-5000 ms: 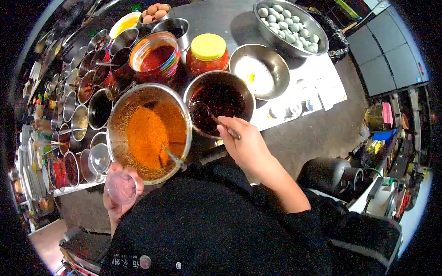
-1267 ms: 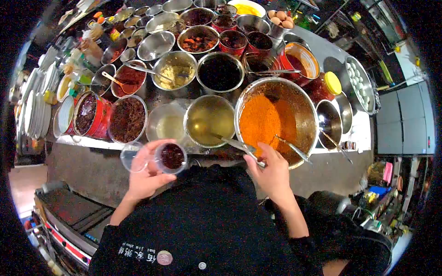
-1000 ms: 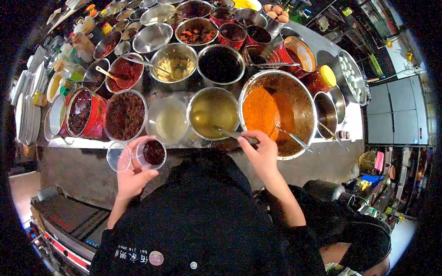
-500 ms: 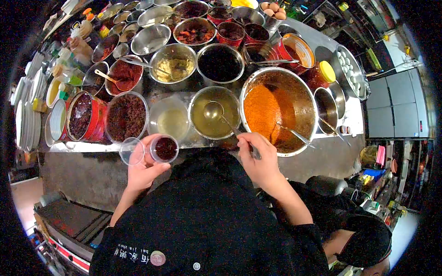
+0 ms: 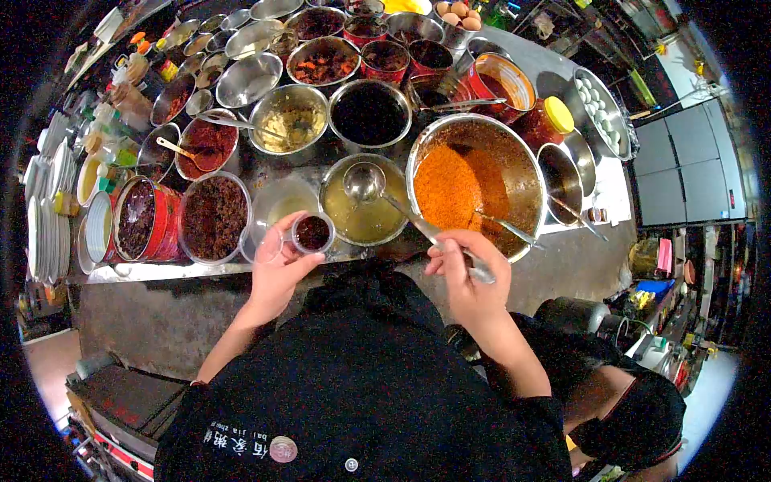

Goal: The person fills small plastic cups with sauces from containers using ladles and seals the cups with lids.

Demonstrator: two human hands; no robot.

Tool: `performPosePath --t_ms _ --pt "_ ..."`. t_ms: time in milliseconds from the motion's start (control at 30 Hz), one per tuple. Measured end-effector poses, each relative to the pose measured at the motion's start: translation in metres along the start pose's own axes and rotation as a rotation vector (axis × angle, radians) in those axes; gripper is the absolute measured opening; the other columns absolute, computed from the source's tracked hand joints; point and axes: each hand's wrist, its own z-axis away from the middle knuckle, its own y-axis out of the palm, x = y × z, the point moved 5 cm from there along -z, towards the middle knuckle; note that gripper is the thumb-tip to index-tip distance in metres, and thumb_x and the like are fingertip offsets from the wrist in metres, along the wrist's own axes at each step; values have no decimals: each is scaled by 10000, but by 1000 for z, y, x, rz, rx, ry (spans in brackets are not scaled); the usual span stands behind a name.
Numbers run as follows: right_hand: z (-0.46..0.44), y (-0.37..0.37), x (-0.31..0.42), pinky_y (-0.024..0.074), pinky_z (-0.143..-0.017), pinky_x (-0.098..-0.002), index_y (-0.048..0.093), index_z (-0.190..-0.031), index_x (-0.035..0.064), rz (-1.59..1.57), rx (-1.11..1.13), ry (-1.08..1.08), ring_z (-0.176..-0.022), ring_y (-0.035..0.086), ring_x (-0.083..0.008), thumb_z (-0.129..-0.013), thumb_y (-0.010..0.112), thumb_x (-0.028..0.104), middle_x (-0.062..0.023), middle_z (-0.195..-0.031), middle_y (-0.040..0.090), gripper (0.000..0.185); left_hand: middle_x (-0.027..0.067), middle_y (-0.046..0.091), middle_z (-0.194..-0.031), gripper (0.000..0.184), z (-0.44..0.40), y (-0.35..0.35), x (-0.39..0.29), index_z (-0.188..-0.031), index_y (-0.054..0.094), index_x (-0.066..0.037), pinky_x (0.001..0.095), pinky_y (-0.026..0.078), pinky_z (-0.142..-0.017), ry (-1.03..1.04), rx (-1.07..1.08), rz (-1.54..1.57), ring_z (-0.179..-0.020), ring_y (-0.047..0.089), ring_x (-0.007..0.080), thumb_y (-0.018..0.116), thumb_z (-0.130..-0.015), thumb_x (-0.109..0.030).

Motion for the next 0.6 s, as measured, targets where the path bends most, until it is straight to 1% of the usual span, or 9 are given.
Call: performPosePath --t_ms 167,233,300,367,400,433,500,533,600 --pt "5 -5 26 478 -549 -222 562 -937 -57 -38 -6 -32 -616 610 -147 -905 468 37 -127 -755 619 137 79 529 -1154 565 -15 8 5 -1253 375 16 271 437 -893 -12 -23 -47 -1053 528 146 621 -749 89" --pt "11 -3 37 486 -556 -225 563 -934 -57 47 74 -145 -619 611 -142 -904 449 21 -124 -754 618 141 72 532 -1137 565 -18 10 6 -1255 377 10 253 455 -856 -61 -53 -69 -1031 533 136 627 -753 79" --pt "13 -2 45 487 -569 -245 566 -919 -49 109 120 -191 -626 610 -163 -871 477 -22 -131 -766 613 105 66 538 -1120 578 -23 8 15 -1261 374 -1 241 471 -822 -81 -70 -31 -1002 544 130 630 -750 84" --pt "18 6 57 486 -589 -275 574 -916 -35 326 267 -381 -649 603 -186 -829 510 -63 -138 -778 604 112 73 560 -1085 613 -27 8 14 -1265 381 13 242 474 -840 14 -90 11 -962 564 127 663 -725 83" --pt "21 8 62 483 -617 -304 591 -926 -18 388 303 -422 -672 590 -227 -776 561 -75 -145 -805 593 164 73 560 -1085 613 -28 9 12 -1265 381 13 242 474 -840 14 -91 12 -962 564 127 663 -725 83" --pt "21 9 60 483 -617 -304 591 -926 -18 389 304 -422 -672 590 -227 -776 561 -75 -145 -805 593 164 72 560 -1083 616 -28 10 9 -1266 379 12 240 474 -839 0 -89 20 -960 564 126 661 -723 89" --pt "26 15 65 485 -624 -310 609 -940 -9 490 370 -683 -685 582 -254 -744 592 -64 -146 -826 586 204 71 560 -1081 619 -28 11 3 -1268 378 11 238 474 -837 -14 -89 29 -957 565 125 658 -722 96" --pt "28 14 65 486 -634 -329 617 -931 -7 520 405 -711 -685 575 -279 -716 614 -53 -154 -841 580 220 69 558 -1086 614 -28 11 1 -1266 380 9 234 476 -826 -7 -100 51 -955 565 124 653 -723 101" --pt "28 10 62 483 -636 -332 619 -929 -8 513 379 -733 -678 574 -277 -716 611 -55 -155 -841 580 219 68 555 -1091 609 -28 10 -2 -1264 383 8 230 478 -816 0 -111 75 -953 565 124 647 -725 106"
